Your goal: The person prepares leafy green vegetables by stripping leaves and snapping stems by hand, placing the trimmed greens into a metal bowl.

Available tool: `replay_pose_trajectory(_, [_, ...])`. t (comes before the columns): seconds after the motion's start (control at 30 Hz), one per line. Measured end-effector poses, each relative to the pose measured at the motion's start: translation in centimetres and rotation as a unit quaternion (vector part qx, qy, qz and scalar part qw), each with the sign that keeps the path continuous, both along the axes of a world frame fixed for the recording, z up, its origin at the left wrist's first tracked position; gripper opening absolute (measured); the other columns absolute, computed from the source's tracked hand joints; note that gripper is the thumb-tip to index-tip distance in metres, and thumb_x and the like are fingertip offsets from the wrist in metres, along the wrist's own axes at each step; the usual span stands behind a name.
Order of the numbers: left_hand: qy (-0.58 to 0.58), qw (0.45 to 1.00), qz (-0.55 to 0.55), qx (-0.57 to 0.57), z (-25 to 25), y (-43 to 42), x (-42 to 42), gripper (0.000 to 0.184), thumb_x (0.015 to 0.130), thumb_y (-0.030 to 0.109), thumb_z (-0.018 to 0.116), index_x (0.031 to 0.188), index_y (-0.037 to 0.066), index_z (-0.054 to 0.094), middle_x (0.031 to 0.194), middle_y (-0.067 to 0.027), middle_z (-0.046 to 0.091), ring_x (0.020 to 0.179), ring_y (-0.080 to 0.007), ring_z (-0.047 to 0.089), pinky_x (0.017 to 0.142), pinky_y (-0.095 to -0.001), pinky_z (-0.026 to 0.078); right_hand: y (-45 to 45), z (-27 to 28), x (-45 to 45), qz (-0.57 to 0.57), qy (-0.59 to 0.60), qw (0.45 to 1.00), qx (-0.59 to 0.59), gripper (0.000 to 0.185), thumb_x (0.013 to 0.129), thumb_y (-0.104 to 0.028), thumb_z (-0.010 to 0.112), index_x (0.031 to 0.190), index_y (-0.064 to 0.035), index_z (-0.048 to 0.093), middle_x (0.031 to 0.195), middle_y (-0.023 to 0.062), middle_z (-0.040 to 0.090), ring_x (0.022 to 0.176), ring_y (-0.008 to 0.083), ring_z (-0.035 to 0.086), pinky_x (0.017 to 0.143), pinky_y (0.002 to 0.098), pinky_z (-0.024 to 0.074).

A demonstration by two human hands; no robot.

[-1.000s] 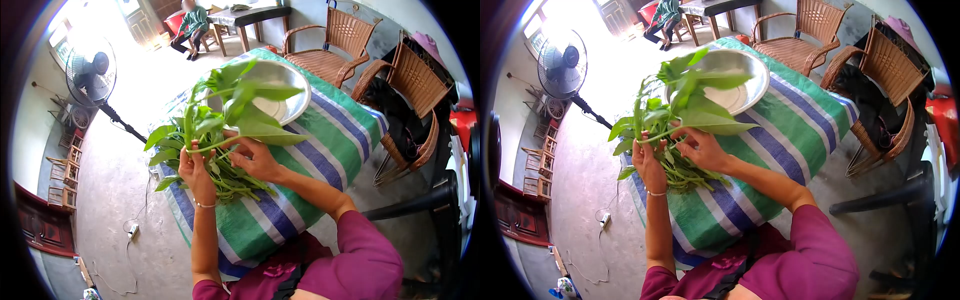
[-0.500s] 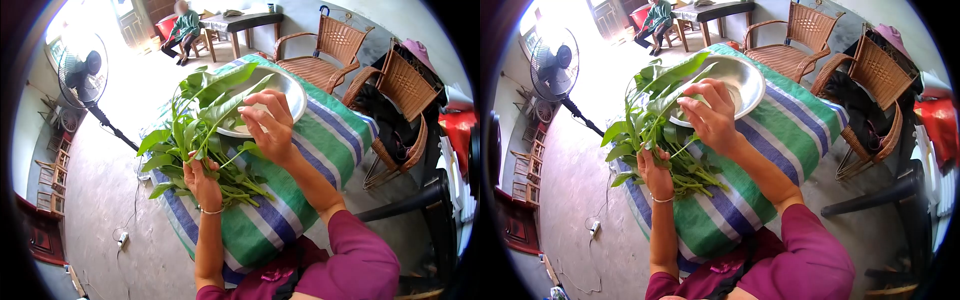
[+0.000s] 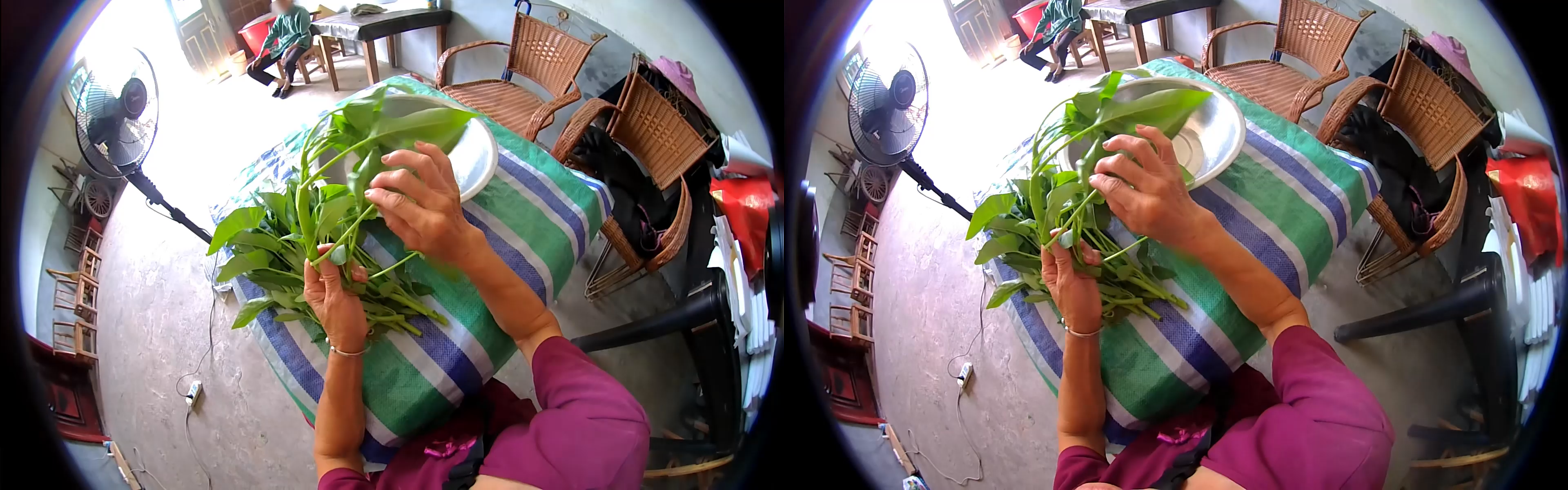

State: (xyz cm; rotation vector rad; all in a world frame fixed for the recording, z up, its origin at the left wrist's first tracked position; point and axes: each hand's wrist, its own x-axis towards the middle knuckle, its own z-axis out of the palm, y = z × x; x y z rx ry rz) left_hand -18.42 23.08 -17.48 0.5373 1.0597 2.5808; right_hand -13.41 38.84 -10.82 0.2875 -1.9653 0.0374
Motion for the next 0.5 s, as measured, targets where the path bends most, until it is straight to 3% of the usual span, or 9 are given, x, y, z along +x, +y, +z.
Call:
replay_pose_trajectory(0.17, [0.004, 1.000, 0.013, 0.005, 0.3, -0.4, -0.2, 0.021, 0.094, 0.024, 0.048, 0.099, 0.004, 0.053, 0.071, -0.0032, 0.052, 0.059, -0.0116, 0.046, 0.057, -0.0261, 0.041, 0.0, -0.3, -0.2, 0.024, -0.007, 1.000, -0.006, 0.019, 0.063, -0.007, 0.066, 0.082, -0.0062, 0.062, 0.089, 0.0029, 0.058, 0.096, 0.0238, 0.053, 0.090, 0.0431, 0.0368])
replay_pose_trajectory(0.3, [0.020, 1.000, 0.017, -0.006, 0.2, -0.4, 0.0, 0.020, 0.094, 0.024, 0.048, 0.097, 0.005, 0.052, 0.071, -0.0027, 0.053, 0.059, -0.0103, 0.047, 0.055, -0.0245, 0.040, 0.2, -0.4, -0.1, 0.040, 0.002, 0.998, -0.057, 0.015, 0.065, 0.002, 0.061, 0.078, -0.0044, 0.060, 0.083, 0.0062, 0.059, 0.079, 0.0242, 0.056, 0.078, 0.0358, 0.0432])
replay_pose_trajectory(0.37, [0.049, 0.996, 0.027, -0.074, 0.1, -0.3, 0.3, 0.020, 0.094, 0.024, 0.049, 0.094, 0.004, 0.052, 0.071, -0.0022, 0.054, 0.058, -0.0087, 0.047, 0.052, -0.0225, 0.038, 0.5, -0.4, 0.1, 0.049, -0.004, 0.995, -0.083, 0.014, 0.066, 0.003, 0.059, 0.078, -0.0039, 0.059, 0.082, 0.0075, 0.058, 0.076, 0.0239, 0.057, 0.075, 0.0331, 0.0439])
replay_pose_trajectory(0.43, [0.067, 0.994, 0.015, -0.080, -0.3, -0.1, 0.8, 0.019, 0.093, 0.022, 0.051, 0.096, 0.004, 0.053, 0.071, -0.0014, 0.055, 0.058, -0.0071, 0.048, 0.050, -0.0203, 0.037, 0.6, -0.3, 0.1, 0.118, 0.018, 0.961, -0.250, 0.012, 0.068, 0.000, 0.058, 0.079, -0.0047, 0.060, 0.080, 0.0085, 0.059, 0.075, 0.0247, 0.057, 0.072, 0.0332, 0.0440])
replay_pose_trajectory(0.47, [0.095, 0.990, -0.010, -0.099, -0.2, 0.2, 1.4, 0.018, 0.092, 0.021, 0.052, 0.097, 0.004, 0.053, 0.072, -0.0009, 0.055, 0.058, -0.0069, 0.048, 0.050, -0.0199, 0.037, 0.2, -0.4, 0.5, 0.132, 0.031, 0.930, -0.341, 0.009, 0.074, 0.000, 0.053, 0.078, -0.0036, 0.060, 0.078, 0.0067, 0.059, 0.073, 0.0182, 0.057, 0.065, 0.0294, 0.0443])
replay_pose_trajectory(0.5, [0.122, 0.985, -0.036, -0.118, -0.2, 0.5, 2.1, 0.017, 0.092, 0.020, 0.053, 0.098, 0.004, 0.054, 0.072, -0.0004, 0.055, 0.058, -0.0067, 0.048, 0.050, -0.0196, 0.037, 0.3, -0.5, 0.4, 0.134, 0.029, 0.930, -0.342, 0.009, 0.074, 0.000, 0.053, 0.078, -0.0036, 0.060, 0.078, 0.0067, 0.059, 0.073, 0.0182, 0.057, 0.065, 0.0294, 0.0443])
